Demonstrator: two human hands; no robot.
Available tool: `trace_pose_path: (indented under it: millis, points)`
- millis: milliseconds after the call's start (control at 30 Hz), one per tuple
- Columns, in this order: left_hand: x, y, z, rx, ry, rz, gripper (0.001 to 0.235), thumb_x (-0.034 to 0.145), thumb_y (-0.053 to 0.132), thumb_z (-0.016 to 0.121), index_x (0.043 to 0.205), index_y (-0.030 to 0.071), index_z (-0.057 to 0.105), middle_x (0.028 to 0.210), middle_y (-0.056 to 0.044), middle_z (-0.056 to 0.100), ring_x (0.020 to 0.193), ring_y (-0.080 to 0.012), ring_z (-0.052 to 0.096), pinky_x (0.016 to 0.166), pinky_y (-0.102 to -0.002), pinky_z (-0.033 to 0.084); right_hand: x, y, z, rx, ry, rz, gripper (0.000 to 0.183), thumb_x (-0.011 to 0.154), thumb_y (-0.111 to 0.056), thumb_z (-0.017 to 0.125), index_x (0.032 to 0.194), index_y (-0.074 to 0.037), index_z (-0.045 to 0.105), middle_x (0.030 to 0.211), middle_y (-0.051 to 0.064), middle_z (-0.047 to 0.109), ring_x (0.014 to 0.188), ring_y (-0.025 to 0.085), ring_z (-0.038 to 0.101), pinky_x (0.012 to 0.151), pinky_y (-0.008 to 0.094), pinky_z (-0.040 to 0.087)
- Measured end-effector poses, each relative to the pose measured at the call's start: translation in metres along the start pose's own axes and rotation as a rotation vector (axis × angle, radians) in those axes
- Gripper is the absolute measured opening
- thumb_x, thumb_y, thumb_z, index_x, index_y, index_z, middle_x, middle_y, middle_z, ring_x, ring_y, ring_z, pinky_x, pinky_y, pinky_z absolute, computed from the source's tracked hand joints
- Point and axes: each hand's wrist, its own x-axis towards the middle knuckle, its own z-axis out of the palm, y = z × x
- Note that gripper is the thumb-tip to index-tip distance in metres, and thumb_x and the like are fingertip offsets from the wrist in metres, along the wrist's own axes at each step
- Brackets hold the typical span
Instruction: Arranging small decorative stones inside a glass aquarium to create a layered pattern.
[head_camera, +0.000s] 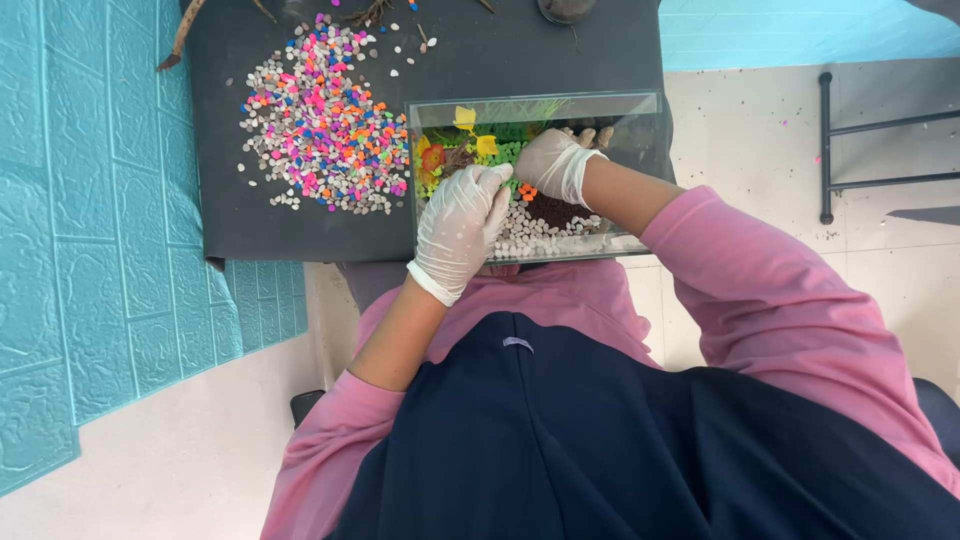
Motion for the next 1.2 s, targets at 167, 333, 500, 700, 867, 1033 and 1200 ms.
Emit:
trace_pose_path:
  millis: [167, 333, 500, 700, 867, 1033, 1200]
  points:
    - [-0.003, -0.002, 0.003, 0.038, 0.005, 0.011, 0.021, 0.101, 0.012, 0.066, 0.121, 0.008, 0.066, 0.095, -0.012, 0.062, 0.086, -0.0319, 0.066, 0.073, -0.042, 0.055, -0.015, 0.010, 0.012, 0.000, 0.014, 0.009, 0.039, 0.076, -0.069, 0.057, 0.065, -0.032, 0.065, 0.051, 0.003, 0.052, 0.061, 0.044, 0.068, 0.045, 0.073, 0.048]
    - [0.002, 0.003, -0.001, 0.032, 0.005, -0.003, 0.019, 0.102, 0.012, 0.065, 0.120, 0.008, 0.067, 0.095, -0.010, 0.062, 0.087, -0.0310, 0.067, 0.075, -0.041, 0.056, -0.087, -0.008, -0.162, 0.149, -0.066, 0.167, 0.049, 0.085, -0.083, 0.043, 0.068, -0.039, 0.058, 0.061, -0.018, 0.053, 0.079, 0.015, 0.074, 0.061, 0.044, 0.062]
    - [0.001, -0.001, -0.001, 0.175, -0.031, 0.097, 0.023, 0.098, 0.010, 0.060, 0.121, 0.011, 0.066, 0.093, -0.008, 0.057, 0.083, -0.0307, 0.062, 0.069, -0.042, 0.052, -0.144, -0.045, -0.309, 0.582, 0.070, 0.376, 0.026, 0.106, -0.047, 0.051, 0.109, -0.027, 0.065, 0.099, 0.000, 0.070, 0.108, 0.024, 0.069, 0.083, 0.046, 0.059]
    - [0.005, 0.012, -0.001, 0.377, 0.109, 0.098, 0.008, 0.100, 0.016, 0.058, 0.104, 0.014, 0.065, 0.092, -0.004, 0.055, 0.081, -0.0242, 0.061, 0.071, -0.035, 0.052, -0.150, -0.073, -0.259, 0.634, 0.086, 0.691, 0.022, 0.104, -0.060, 0.053, 0.114, -0.047, 0.068, 0.102, -0.019, 0.070, 0.105, 0.009, 0.069, 0.087, 0.032, 0.058]
    - [0.009, -0.024, -0.053, 0.178, 0.068, -0.214, 0.019, 0.097, 0.000, 0.063, 0.108, 0.012, 0.073, 0.098, -0.003, 0.068, 0.093, -0.0189, 0.068, 0.086, -0.030, 0.055, -0.146, -0.077, -0.259, 0.556, 0.249, 0.647, 0.018, 0.104, -0.049, 0.062, 0.106, -0.035, 0.072, 0.087, -0.012, 0.069, 0.091, 0.009, 0.071, 0.074, 0.025, 0.057]
    - [-0.019, -0.129, -0.074, 0.128, 0.250, -0.335, 0.030, 0.096, -0.009, 0.065, 0.119, 0.011, 0.069, 0.106, -0.009, 0.070, 0.100, -0.0273, 0.070, 0.090, -0.040, 0.056, -0.146, -0.075, -0.265, 0.635, 0.259, 0.657, 0.012, 0.102, -0.046, 0.065, 0.104, -0.037, 0.072, 0.084, -0.015, 0.068, 0.089, 0.005, 0.069, 0.074, 0.022, 0.056]
    - [-0.069, -0.241, -0.036, 0.301, -0.015, -0.712, 0.017, 0.091, 0.017, 0.076, 0.104, 0.026, 0.071, 0.091, 0.004, 0.074, 0.086, -0.0200, 0.073, 0.084, -0.043, 0.057, -0.147, -0.075, -0.278, 0.707, 0.297, 0.622, 0.012, 0.101, -0.039, 0.066, 0.103, -0.029, 0.073, 0.084, -0.006, 0.070, 0.089, 0.014, 0.071, 0.074, 0.029, 0.057]
